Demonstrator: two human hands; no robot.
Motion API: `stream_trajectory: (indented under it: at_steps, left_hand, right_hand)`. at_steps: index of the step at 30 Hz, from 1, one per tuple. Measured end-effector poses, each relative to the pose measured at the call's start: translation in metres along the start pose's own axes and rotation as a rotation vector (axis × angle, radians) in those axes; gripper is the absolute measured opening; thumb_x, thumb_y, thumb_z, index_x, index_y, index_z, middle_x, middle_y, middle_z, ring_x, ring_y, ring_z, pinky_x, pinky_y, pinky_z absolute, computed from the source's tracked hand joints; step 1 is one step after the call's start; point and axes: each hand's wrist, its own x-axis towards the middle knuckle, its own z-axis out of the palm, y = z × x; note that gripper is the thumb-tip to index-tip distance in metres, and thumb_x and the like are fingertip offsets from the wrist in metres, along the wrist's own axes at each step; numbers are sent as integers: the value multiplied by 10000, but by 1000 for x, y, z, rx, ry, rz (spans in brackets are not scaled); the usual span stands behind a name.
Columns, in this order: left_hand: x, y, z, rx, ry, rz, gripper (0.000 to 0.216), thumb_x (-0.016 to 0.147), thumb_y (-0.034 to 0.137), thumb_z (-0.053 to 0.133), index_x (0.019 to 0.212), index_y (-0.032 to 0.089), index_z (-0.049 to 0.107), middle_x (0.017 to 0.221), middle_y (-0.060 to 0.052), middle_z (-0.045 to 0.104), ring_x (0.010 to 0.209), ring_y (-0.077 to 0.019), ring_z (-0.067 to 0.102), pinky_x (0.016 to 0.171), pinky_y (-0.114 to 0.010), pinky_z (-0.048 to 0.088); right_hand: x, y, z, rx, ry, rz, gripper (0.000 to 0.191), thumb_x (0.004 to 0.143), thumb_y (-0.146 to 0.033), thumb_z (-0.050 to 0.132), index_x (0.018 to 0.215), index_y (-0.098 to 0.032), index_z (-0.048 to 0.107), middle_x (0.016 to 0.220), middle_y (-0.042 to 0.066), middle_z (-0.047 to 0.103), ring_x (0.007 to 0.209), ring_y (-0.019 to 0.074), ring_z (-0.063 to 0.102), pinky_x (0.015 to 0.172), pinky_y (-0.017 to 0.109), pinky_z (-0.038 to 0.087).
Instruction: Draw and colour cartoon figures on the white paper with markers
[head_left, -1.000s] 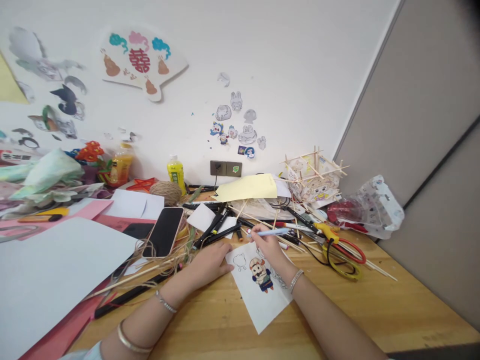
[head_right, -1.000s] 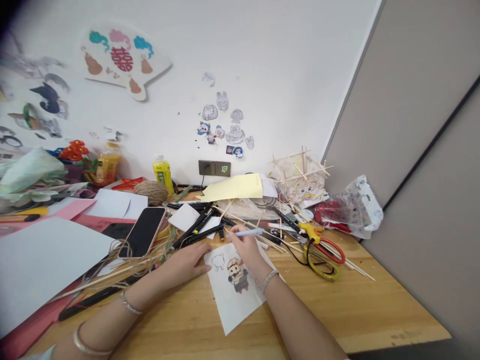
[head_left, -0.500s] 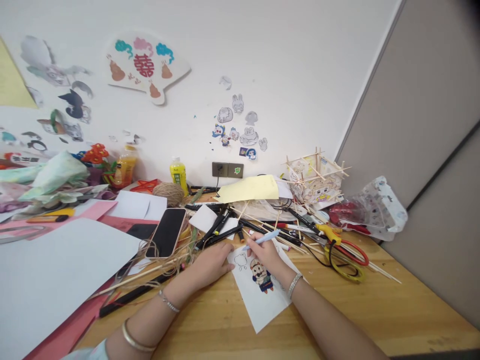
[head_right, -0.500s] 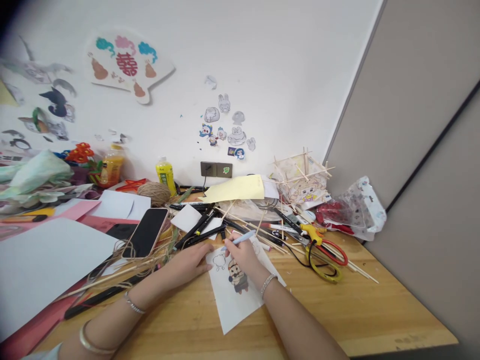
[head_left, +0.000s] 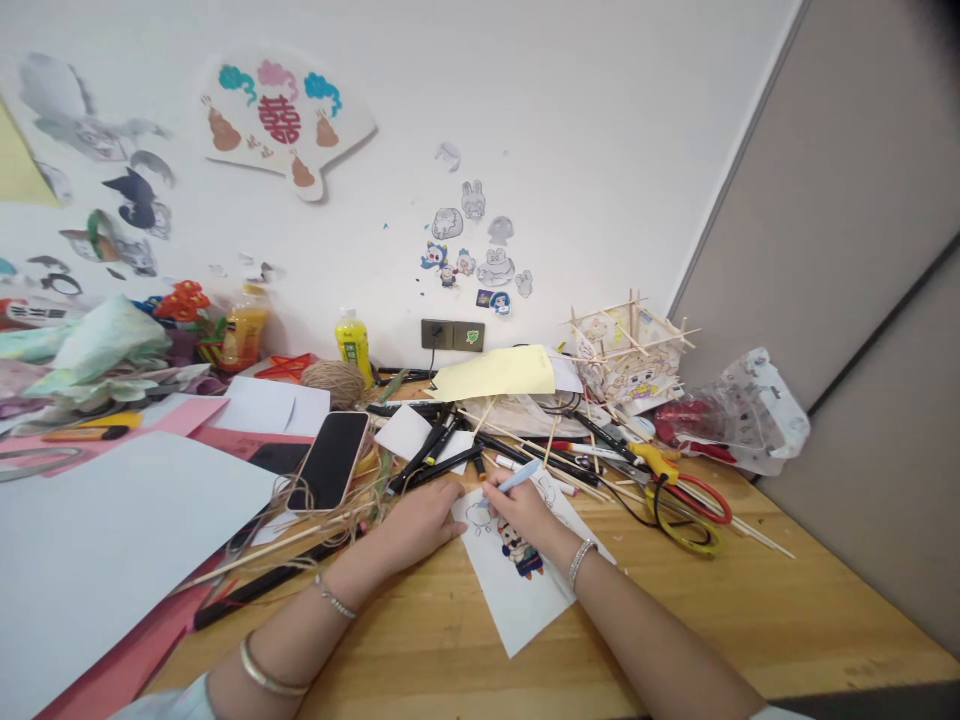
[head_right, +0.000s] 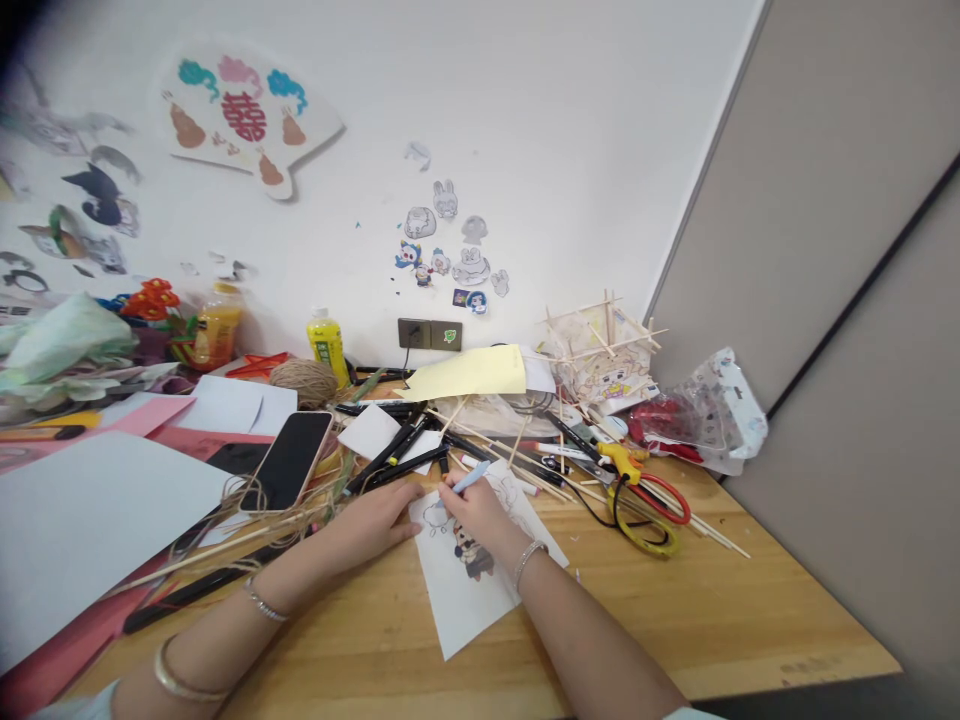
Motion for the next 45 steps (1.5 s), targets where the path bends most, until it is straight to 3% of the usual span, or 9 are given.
stream_trajectory:
  at_steps: [24, 45]
  left_hand:
    - [2, -6, 7, 19, 21, 30, 200, 854, 280, 544, 1020, 170, 540, 1045, -107, 614, 995, -260, 580, 800, -326, 441]
    - [1, -4, 5, -1, 27, 33, 184, 838, 280, 544, 1005, 201, 539, 1025, -81, 620, 978, -248, 581, 798, -322, 445]
  right_hand:
    - [-2, -1, 0, -61, -80, -2, 181, 848, -225, 493, 668, -208, 496, 582, -47, 538, 550, 120, 492, 543, 220, 371]
    - [-2, 0, -1, -89, -71, -33, 188, 851, -216, 494, 663, -208, 488, 583, -53, 507, 572, 126, 482, 558, 226, 360]
